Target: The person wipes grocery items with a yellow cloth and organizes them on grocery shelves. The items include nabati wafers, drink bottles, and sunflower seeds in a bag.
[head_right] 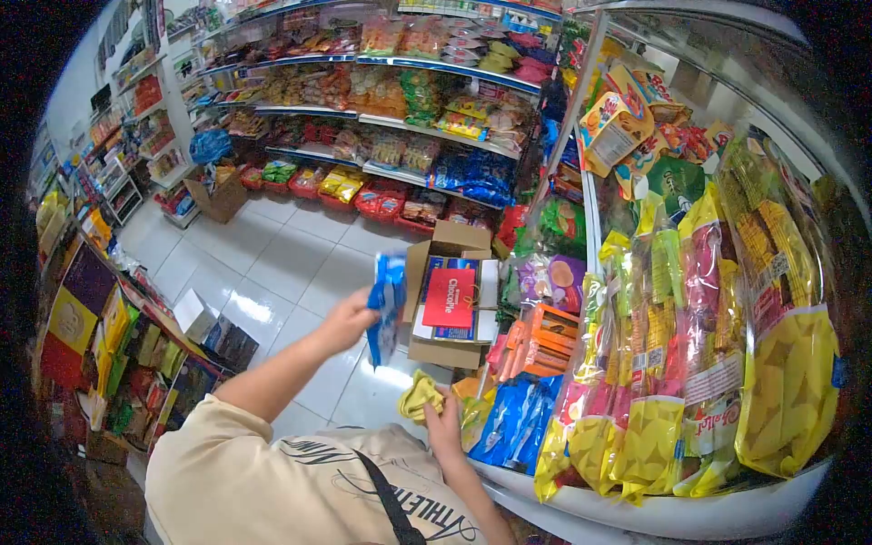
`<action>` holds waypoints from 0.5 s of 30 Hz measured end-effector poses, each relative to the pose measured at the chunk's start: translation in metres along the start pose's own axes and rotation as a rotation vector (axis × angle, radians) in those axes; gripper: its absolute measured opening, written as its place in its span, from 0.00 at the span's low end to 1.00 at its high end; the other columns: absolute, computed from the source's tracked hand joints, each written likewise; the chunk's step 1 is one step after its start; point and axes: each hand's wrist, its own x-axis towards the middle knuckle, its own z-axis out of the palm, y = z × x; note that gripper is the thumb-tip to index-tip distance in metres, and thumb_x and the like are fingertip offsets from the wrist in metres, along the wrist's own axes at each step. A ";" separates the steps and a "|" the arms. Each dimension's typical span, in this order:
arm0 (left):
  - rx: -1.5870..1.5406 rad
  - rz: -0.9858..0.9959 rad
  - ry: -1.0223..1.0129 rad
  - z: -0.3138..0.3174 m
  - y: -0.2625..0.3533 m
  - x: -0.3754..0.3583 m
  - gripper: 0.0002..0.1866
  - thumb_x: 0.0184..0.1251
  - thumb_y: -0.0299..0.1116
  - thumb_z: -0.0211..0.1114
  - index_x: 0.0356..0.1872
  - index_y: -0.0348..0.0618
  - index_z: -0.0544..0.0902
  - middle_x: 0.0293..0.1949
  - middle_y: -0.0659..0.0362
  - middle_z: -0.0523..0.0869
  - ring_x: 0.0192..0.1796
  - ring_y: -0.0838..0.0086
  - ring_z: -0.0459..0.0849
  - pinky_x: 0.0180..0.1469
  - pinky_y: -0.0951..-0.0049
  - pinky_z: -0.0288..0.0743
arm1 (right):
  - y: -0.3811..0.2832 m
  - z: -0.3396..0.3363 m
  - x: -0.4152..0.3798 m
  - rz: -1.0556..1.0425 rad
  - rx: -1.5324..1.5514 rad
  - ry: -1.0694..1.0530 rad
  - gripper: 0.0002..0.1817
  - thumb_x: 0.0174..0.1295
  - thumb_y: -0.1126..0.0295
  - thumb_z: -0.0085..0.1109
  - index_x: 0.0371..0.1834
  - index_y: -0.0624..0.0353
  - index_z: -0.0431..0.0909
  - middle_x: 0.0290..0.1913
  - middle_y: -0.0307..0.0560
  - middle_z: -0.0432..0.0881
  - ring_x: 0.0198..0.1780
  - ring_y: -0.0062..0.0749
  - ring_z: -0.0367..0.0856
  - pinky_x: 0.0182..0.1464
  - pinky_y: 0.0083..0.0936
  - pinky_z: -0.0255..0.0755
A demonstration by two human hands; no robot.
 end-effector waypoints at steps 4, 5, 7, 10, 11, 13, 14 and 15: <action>-0.393 -0.655 -0.019 0.046 0.001 -0.056 0.11 0.58 0.28 0.51 0.37 0.36 0.79 0.32 0.63 0.80 0.34 0.78 0.75 0.40 0.76 0.69 | -0.034 0.014 0.001 -0.362 -0.472 0.021 0.22 0.52 0.78 0.52 0.53 0.59 0.64 0.52 0.50 0.67 0.51 0.37 0.71 0.54 0.27 0.65; -0.334 -0.589 -0.122 0.053 -0.004 -0.068 0.11 0.57 0.27 0.51 0.38 0.35 0.78 0.36 0.61 0.80 0.38 0.76 0.75 0.45 0.75 0.69 | -0.044 0.018 -0.001 -0.458 -0.636 0.016 0.22 0.50 0.79 0.52 0.52 0.60 0.65 0.51 0.51 0.67 0.52 0.39 0.71 0.54 0.28 0.64; -0.267 -0.257 -0.074 0.069 0.004 -0.085 0.11 0.56 0.26 0.52 0.39 0.36 0.78 0.43 0.59 0.78 0.45 0.76 0.73 0.49 0.75 0.67 | -0.037 0.016 -0.001 -0.370 -0.544 0.102 0.21 0.49 0.79 0.52 0.50 0.61 0.66 0.50 0.53 0.68 0.52 0.44 0.69 0.55 0.31 0.62; -0.468 -0.302 -0.392 0.057 -0.001 -0.086 0.12 0.55 0.24 0.52 0.39 0.34 0.78 0.52 0.57 0.74 0.51 0.75 0.70 0.55 0.74 0.62 | -0.015 0.003 0.009 -0.236 -0.399 0.227 0.19 0.49 0.80 0.49 0.48 0.63 0.67 0.47 0.55 0.70 0.53 0.46 0.68 0.56 0.34 0.61; -0.447 -0.310 -0.401 0.056 0.003 -0.086 0.12 0.55 0.24 0.52 0.39 0.34 0.78 0.53 0.57 0.74 0.51 0.75 0.70 0.55 0.74 0.62 | -0.005 0.001 0.010 -0.156 -0.253 0.226 0.20 0.49 0.80 0.49 0.48 0.62 0.67 0.47 0.55 0.70 0.52 0.44 0.68 0.56 0.34 0.61; -0.396 -0.330 -0.427 0.054 0.018 -0.085 0.11 0.54 0.24 0.52 0.38 0.34 0.78 0.54 0.56 0.73 0.52 0.75 0.70 0.55 0.74 0.62 | 0.006 0.007 0.007 -0.052 -0.051 0.209 0.21 0.49 0.80 0.50 0.50 0.62 0.66 0.47 0.54 0.70 0.53 0.42 0.68 0.56 0.33 0.62; -0.350 -0.158 -0.433 0.060 0.011 -0.086 0.11 0.55 0.24 0.51 0.37 0.33 0.78 0.56 0.55 0.71 0.52 0.75 0.70 0.55 0.75 0.63 | 0.011 0.011 0.004 -0.028 0.002 0.195 0.22 0.49 0.80 0.50 0.50 0.61 0.66 0.47 0.53 0.70 0.53 0.41 0.68 0.56 0.33 0.62; -0.287 -0.208 -0.348 0.063 0.004 -0.089 0.11 0.55 0.25 0.50 0.37 0.34 0.78 0.53 0.55 0.73 0.50 0.75 0.71 0.53 0.75 0.64 | 0.015 0.017 0.001 -0.004 0.053 0.183 0.23 0.49 0.80 0.51 0.51 0.61 0.65 0.47 0.53 0.70 0.53 0.40 0.68 0.56 0.33 0.62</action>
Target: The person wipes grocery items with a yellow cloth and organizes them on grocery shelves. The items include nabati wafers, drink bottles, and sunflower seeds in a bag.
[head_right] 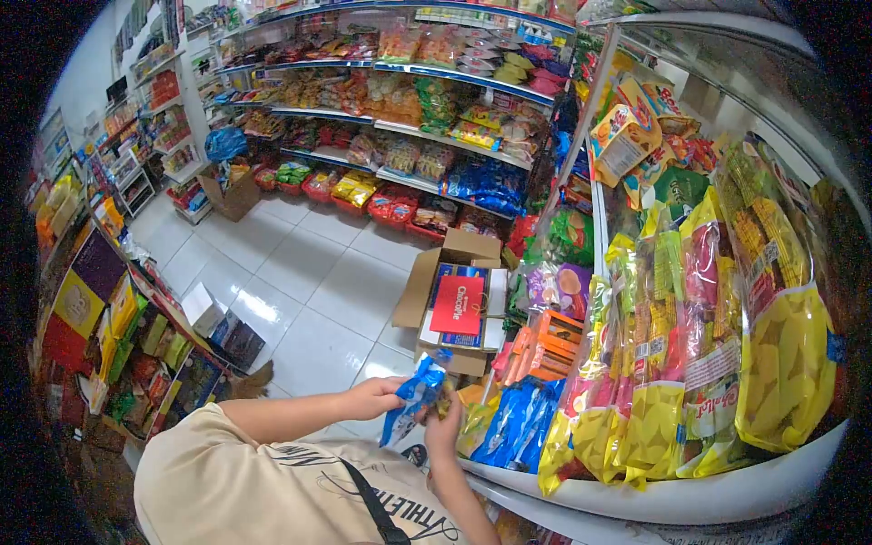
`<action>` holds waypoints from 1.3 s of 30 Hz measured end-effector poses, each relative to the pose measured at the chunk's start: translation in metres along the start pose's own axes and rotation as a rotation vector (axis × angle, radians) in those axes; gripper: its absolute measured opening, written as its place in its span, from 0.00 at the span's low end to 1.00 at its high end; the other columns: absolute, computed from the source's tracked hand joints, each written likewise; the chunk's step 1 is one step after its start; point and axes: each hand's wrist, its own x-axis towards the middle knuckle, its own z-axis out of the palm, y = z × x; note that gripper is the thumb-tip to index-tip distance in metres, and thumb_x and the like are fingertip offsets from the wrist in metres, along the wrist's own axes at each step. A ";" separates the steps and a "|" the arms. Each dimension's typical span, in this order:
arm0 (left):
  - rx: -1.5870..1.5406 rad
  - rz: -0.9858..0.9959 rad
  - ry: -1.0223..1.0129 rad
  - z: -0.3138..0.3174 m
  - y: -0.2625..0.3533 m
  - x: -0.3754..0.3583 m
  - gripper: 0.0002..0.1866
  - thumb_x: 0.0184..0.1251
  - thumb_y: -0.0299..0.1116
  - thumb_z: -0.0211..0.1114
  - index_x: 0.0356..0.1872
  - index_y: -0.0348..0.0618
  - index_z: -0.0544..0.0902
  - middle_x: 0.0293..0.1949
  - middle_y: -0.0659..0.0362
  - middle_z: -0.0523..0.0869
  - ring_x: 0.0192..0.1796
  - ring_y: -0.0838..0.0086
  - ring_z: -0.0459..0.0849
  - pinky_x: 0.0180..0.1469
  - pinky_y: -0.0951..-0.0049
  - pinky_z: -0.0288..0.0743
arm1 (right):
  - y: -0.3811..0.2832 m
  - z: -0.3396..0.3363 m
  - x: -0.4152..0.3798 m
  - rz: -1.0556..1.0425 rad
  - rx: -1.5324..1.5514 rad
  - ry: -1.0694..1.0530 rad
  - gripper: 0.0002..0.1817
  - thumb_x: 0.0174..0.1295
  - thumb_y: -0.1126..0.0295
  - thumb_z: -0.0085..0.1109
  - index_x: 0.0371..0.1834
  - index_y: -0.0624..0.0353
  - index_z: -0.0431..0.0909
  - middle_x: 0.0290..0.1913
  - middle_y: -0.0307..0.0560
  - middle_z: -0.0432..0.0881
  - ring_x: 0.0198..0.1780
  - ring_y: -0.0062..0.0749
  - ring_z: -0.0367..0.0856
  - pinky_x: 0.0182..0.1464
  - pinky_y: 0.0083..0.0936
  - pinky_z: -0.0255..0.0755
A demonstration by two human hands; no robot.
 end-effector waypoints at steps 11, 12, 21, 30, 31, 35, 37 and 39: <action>-0.269 -0.531 0.110 0.037 -0.071 -0.027 0.12 0.61 0.34 0.51 0.41 0.41 0.78 0.34 0.63 0.79 0.36 0.79 0.77 0.44 0.74 0.73 | 0.015 -0.017 -0.024 -0.394 -0.661 -0.137 0.19 0.49 0.77 0.54 0.48 0.62 0.68 0.49 0.58 0.70 0.53 0.50 0.68 0.57 0.36 0.60; -0.283 -0.520 0.121 0.037 -0.074 -0.028 0.12 0.61 0.33 0.51 0.41 0.41 0.78 0.35 0.63 0.79 0.37 0.79 0.77 0.45 0.74 0.73 | 0.012 -0.019 -0.022 -0.469 -0.747 -0.126 0.19 0.49 0.77 0.54 0.47 0.62 0.68 0.49 0.59 0.70 0.54 0.52 0.67 0.58 0.37 0.60; -0.405 -0.576 0.265 0.050 -0.073 -0.046 0.12 0.60 0.30 0.51 0.43 0.40 0.77 0.38 0.62 0.79 0.41 0.77 0.77 0.48 0.74 0.72 | -0.017 -0.015 -0.041 -0.664 -0.723 -0.228 0.26 0.44 0.79 0.57 0.51 0.63 0.65 0.51 0.61 0.69 0.54 0.56 0.67 0.58 0.41 0.59; -0.399 -0.456 0.182 0.053 -0.064 -0.078 0.08 0.58 0.29 0.55 0.38 0.41 0.79 0.37 0.64 0.79 0.40 0.79 0.76 0.46 0.76 0.70 | -0.010 -0.024 -0.031 -0.398 -0.685 -0.163 0.23 0.49 0.78 0.52 0.52 0.63 0.65 0.49 0.61 0.72 0.51 0.52 0.71 0.55 0.37 0.64; -0.495 -0.521 0.280 0.052 -0.054 -0.075 0.08 0.59 0.30 0.55 0.37 0.42 0.79 0.35 0.64 0.79 0.39 0.80 0.76 0.45 0.76 0.70 | -0.013 -0.022 -0.033 -0.373 -0.695 -0.213 0.23 0.49 0.78 0.51 0.51 0.62 0.66 0.49 0.59 0.72 0.52 0.52 0.71 0.55 0.37 0.64; -0.476 -0.486 0.490 0.045 -0.075 -0.075 0.10 0.58 0.31 0.54 0.39 0.44 0.79 0.33 0.64 0.80 0.38 0.80 0.76 0.44 0.77 0.70 | -0.023 -0.014 -0.047 -0.523 -0.580 -0.543 0.24 0.46 0.77 0.56 0.50 0.61 0.67 0.51 0.57 0.72 0.54 0.51 0.70 0.57 0.36 0.63; -0.302 -0.506 0.423 0.039 -0.077 -0.081 0.10 0.59 0.32 0.55 0.40 0.43 0.79 0.34 0.64 0.80 0.36 0.81 0.76 0.43 0.77 0.70 | -0.019 -0.015 -0.049 -0.551 -0.537 -0.614 0.24 0.45 0.77 0.58 0.50 0.60 0.68 0.51 0.57 0.72 0.54 0.52 0.70 0.57 0.37 0.63; -0.349 -0.535 0.324 0.044 -0.058 -0.084 0.10 0.59 0.32 0.55 0.40 0.42 0.79 0.34 0.65 0.80 0.36 0.81 0.75 0.42 0.78 0.70 | -0.013 -0.017 -0.048 -0.610 -0.529 -0.612 0.24 0.44 0.78 0.57 0.49 0.60 0.68 0.51 0.58 0.72 0.54 0.52 0.70 0.57 0.38 0.63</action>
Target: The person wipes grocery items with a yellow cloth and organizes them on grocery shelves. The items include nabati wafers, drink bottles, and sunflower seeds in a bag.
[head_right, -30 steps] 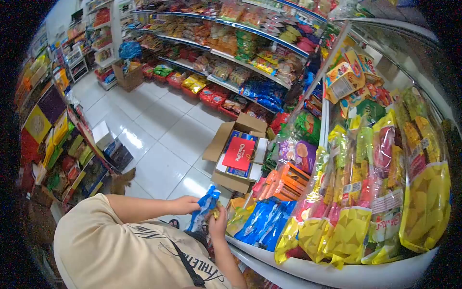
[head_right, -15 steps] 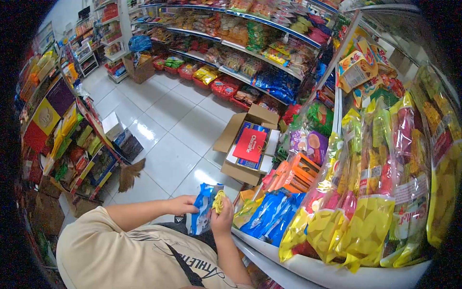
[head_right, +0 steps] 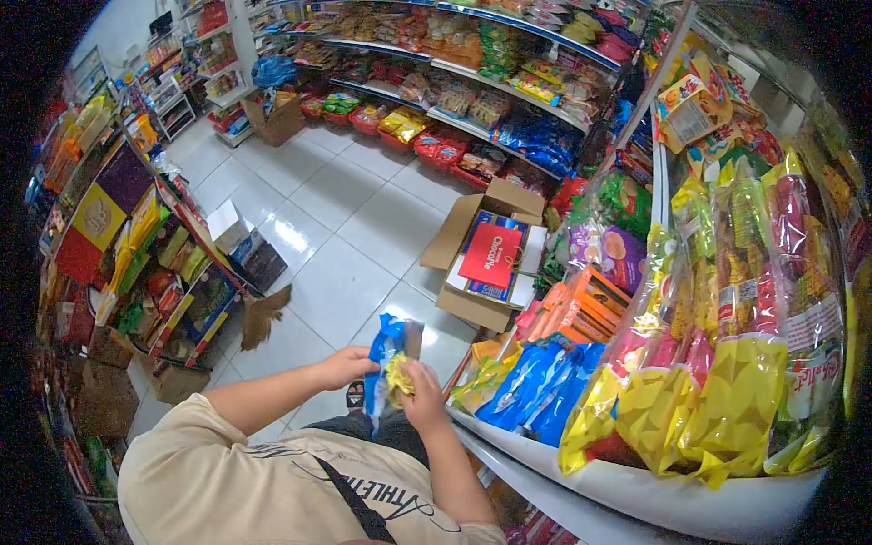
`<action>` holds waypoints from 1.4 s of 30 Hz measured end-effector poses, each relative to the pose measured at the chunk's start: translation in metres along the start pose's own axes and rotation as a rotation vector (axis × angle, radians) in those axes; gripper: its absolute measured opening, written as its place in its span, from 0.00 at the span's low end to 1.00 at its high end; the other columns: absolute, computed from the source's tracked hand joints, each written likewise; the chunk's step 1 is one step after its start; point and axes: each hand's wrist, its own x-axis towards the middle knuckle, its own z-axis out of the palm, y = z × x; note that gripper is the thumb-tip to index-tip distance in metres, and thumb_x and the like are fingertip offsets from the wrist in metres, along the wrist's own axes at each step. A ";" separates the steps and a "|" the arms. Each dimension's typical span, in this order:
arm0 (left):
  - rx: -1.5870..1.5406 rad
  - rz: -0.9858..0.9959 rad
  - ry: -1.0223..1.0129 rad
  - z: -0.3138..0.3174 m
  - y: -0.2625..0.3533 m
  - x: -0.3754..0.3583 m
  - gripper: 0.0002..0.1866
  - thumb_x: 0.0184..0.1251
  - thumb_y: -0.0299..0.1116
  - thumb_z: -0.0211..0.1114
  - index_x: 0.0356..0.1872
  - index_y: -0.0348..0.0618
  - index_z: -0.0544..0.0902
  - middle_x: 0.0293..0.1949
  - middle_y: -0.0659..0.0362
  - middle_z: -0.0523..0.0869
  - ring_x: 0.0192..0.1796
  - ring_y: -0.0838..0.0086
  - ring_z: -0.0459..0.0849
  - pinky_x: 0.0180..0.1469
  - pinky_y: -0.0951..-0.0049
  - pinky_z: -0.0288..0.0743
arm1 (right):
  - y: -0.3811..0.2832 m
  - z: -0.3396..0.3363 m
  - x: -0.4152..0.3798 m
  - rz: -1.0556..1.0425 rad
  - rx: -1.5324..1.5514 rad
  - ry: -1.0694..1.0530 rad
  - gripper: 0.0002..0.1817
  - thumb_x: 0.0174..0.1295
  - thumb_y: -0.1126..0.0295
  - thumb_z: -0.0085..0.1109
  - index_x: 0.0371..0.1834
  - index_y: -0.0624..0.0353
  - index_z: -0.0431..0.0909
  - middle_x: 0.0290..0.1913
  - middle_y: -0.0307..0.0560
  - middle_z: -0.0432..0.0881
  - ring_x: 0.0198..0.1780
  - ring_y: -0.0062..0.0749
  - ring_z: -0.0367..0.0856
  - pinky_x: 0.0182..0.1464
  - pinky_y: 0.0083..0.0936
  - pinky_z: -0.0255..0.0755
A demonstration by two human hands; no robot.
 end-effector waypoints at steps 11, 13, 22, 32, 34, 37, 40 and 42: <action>-0.463 0.077 -0.006 0.015 0.012 -0.026 0.08 0.58 0.27 0.55 0.37 0.37 0.78 0.37 0.59 0.81 0.42 0.76 0.78 0.48 0.73 0.71 | 0.004 0.000 0.002 0.144 -0.145 0.231 0.19 0.46 0.79 0.52 0.45 0.63 0.69 0.48 0.59 0.71 0.51 0.55 0.68 0.54 0.40 0.63; -0.388 0.026 0.102 0.017 0.017 -0.021 0.09 0.58 0.29 0.54 0.37 0.38 0.77 0.36 0.59 0.81 0.38 0.76 0.78 0.45 0.73 0.72 | -0.002 0.006 0.000 0.022 -0.060 0.182 0.18 0.45 0.79 0.52 0.44 0.63 0.70 0.47 0.58 0.72 0.50 0.54 0.69 0.54 0.40 0.63; -0.230 0.052 -0.211 0.032 0.006 -0.018 0.09 0.56 0.27 0.55 0.37 0.39 0.79 0.36 0.61 0.81 0.40 0.79 0.77 0.47 0.75 0.70 | 0.019 -0.012 0.003 0.348 -0.006 0.470 0.19 0.47 0.79 0.47 0.46 0.64 0.68 0.45 0.56 0.72 0.50 0.48 0.70 0.55 0.36 0.61; -0.334 0.158 0.224 0.030 0.035 0.021 0.06 0.52 0.30 0.54 0.26 0.40 0.77 0.25 0.62 0.76 0.29 0.79 0.71 0.34 0.78 0.64 | -0.005 0.002 -0.004 0.089 -0.015 0.268 0.20 0.44 0.80 0.53 0.45 0.62 0.69 0.44 0.56 0.73 0.49 0.46 0.72 0.53 0.34 0.64; -0.289 0.125 0.129 0.033 0.027 0.024 0.06 0.52 0.30 0.54 0.25 0.40 0.77 0.25 0.63 0.76 0.29 0.79 0.71 0.34 0.79 0.64 | -0.003 0.001 -0.005 0.022 -0.100 0.384 0.21 0.44 0.80 0.54 0.46 0.62 0.69 0.44 0.57 0.73 0.49 0.47 0.71 0.53 0.34 0.64; -0.121 0.076 -0.053 0.040 0.035 0.011 0.07 0.55 0.30 0.56 0.32 0.40 0.79 0.31 0.62 0.79 0.35 0.78 0.75 0.44 0.77 0.68 | 0.008 0.000 0.002 0.149 -0.032 0.578 0.17 0.48 0.79 0.50 0.45 0.62 0.68 0.45 0.55 0.73 0.49 0.46 0.71 0.53 0.35 0.64; -0.015 0.204 -0.195 0.046 0.048 0.003 0.09 0.56 0.29 0.55 0.37 0.38 0.79 0.35 0.61 0.80 0.40 0.79 0.75 0.47 0.77 0.68 | 0.032 -0.008 0.019 0.390 0.311 0.683 0.15 0.53 0.80 0.44 0.46 0.63 0.68 0.44 0.52 0.73 0.48 0.40 0.71 0.53 0.33 0.64; -0.098 0.259 -0.238 0.050 0.070 -0.004 0.10 0.57 0.29 0.55 0.38 0.37 0.79 0.37 0.61 0.80 0.42 0.79 0.75 0.48 0.78 0.67 | 0.003 -0.020 0.027 0.621 0.432 0.659 0.16 0.53 0.80 0.45 0.47 0.63 0.68 0.44 0.51 0.73 0.47 0.38 0.71 0.53 0.32 0.63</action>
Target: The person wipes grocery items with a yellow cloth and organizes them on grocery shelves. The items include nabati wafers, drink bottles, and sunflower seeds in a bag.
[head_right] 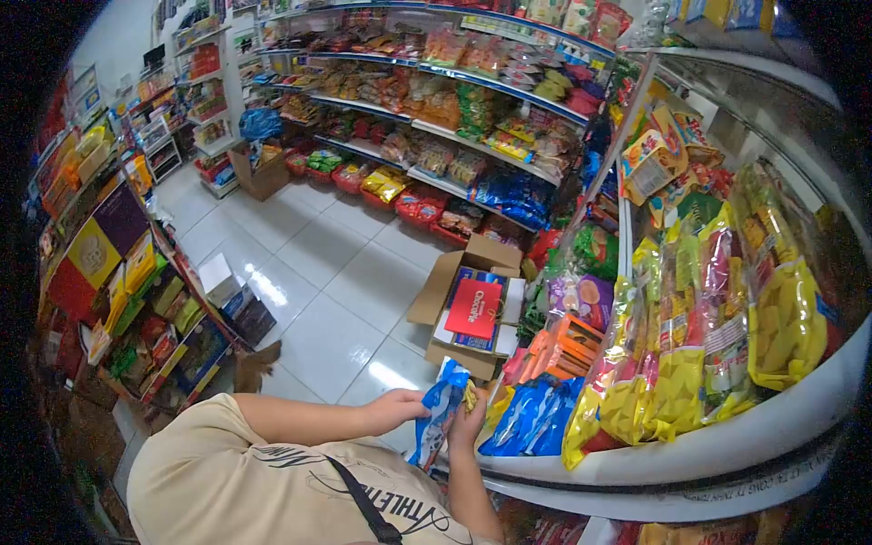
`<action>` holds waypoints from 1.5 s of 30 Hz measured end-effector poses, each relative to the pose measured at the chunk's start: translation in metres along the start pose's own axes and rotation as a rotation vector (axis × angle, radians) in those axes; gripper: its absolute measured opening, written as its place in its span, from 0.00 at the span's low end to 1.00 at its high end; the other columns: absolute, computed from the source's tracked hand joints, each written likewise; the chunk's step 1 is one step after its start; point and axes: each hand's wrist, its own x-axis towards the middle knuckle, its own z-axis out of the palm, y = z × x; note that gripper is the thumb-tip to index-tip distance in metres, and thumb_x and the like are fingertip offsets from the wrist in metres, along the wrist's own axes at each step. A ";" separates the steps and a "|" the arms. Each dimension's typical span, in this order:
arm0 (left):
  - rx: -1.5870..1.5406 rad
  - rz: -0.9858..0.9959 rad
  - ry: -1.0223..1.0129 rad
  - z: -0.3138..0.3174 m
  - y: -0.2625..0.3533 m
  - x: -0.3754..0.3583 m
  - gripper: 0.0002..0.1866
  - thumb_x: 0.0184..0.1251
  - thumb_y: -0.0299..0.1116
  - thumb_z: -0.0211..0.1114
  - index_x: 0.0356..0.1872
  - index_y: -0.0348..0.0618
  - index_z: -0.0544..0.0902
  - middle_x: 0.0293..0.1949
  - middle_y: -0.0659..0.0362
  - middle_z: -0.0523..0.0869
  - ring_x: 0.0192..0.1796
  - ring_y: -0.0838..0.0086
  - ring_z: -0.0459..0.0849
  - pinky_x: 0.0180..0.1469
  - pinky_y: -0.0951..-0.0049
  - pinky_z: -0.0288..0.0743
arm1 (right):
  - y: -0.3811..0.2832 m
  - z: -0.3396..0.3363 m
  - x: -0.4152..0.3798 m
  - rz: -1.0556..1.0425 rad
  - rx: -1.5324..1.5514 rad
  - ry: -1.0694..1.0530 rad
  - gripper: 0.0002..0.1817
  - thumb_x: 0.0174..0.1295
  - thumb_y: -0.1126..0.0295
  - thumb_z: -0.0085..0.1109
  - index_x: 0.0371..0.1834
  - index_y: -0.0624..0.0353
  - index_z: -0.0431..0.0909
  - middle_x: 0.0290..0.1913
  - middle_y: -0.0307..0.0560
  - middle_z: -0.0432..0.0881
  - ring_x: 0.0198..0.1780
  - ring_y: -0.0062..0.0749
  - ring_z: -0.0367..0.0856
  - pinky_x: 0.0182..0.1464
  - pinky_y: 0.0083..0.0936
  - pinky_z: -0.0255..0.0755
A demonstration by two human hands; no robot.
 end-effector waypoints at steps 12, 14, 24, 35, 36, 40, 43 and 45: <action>0.327 0.240 -0.186 -0.074 0.028 0.033 0.13 0.62 0.31 0.53 0.44 0.37 0.77 0.47 0.60 0.79 0.49 0.77 0.74 0.54 0.76 0.65 | -0.045 0.071 0.030 -0.496 -0.185 0.164 0.18 0.50 0.79 0.48 0.47 0.63 0.68 0.45 0.54 0.73 0.48 0.43 0.72 0.53 0.33 0.64; 0.326 0.418 -0.241 -0.084 0.044 0.022 0.12 0.62 0.30 0.53 0.45 0.38 0.77 0.47 0.60 0.79 0.50 0.75 0.74 0.54 0.74 0.66 | -0.033 0.080 0.057 -0.356 -0.079 0.098 0.17 0.51 0.78 0.48 0.47 0.62 0.69 0.46 0.54 0.73 0.48 0.42 0.72 0.53 0.32 0.64; -0.234 -0.075 0.137 -0.242 0.077 0.027 0.09 0.61 0.30 0.53 0.41 0.43 0.77 0.39 0.62 0.79 0.44 0.76 0.76 0.51 0.69 0.70 | -0.010 0.227 0.032 -0.305 -0.256 -0.102 0.15 0.49 0.78 0.51 0.43 0.61 0.71 0.41 0.52 0.75 0.45 0.37 0.75 0.49 0.29 0.67; -0.561 -0.109 -0.028 -0.295 0.135 0.027 0.14 0.60 0.30 0.50 0.46 0.36 0.72 0.44 0.53 0.79 0.47 0.66 0.79 0.53 0.61 0.71 | -0.019 0.257 0.035 -0.489 -0.545 0.092 0.16 0.48 0.78 0.54 0.43 0.61 0.71 0.45 0.53 0.75 0.50 0.43 0.72 0.53 0.35 0.64; -0.612 -0.096 0.025 -0.302 0.125 0.037 0.16 0.60 0.30 0.49 0.48 0.35 0.71 0.46 0.52 0.78 0.49 0.64 0.78 0.55 0.60 0.69 | -0.027 0.260 0.028 -0.614 -0.599 -0.012 0.17 0.48 0.76 0.57 0.44 0.60 0.71 0.46 0.54 0.74 0.51 0.46 0.71 0.54 0.37 0.64; -0.773 -0.076 0.201 -0.314 0.114 0.046 0.18 0.61 0.30 0.46 0.51 0.34 0.68 0.50 0.49 0.76 0.53 0.61 0.75 0.60 0.57 0.63 | -0.057 0.282 0.019 -0.786 -0.765 -0.220 0.28 0.45 0.67 0.66 0.50 0.57 0.67 0.52 0.54 0.71 0.56 0.52 0.67 0.57 0.42 0.61; -0.807 -0.112 0.168 -0.319 0.117 0.034 0.15 0.62 0.32 0.47 0.49 0.41 0.70 0.46 0.55 0.77 0.52 0.65 0.74 0.56 0.53 0.64 | -0.061 0.295 0.017 -0.904 -0.848 -0.158 0.37 0.41 0.61 0.69 0.55 0.55 0.62 0.55 0.54 0.68 0.57 0.56 0.64 0.59 0.44 0.59; -0.736 -0.114 0.170 -0.318 0.116 0.025 0.14 0.62 0.34 0.46 0.47 0.42 0.71 0.48 0.56 0.76 0.53 0.66 0.72 0.56 0.49 0.62 | -0.048 0.296 0.020 -0.917 -0.851 -0.100 0.38 0.41 0.62 0.69 0.57 0.53 0.59 0.56 0.57 0.66 0.56 0.58 0.66 0.57 0.44 0.63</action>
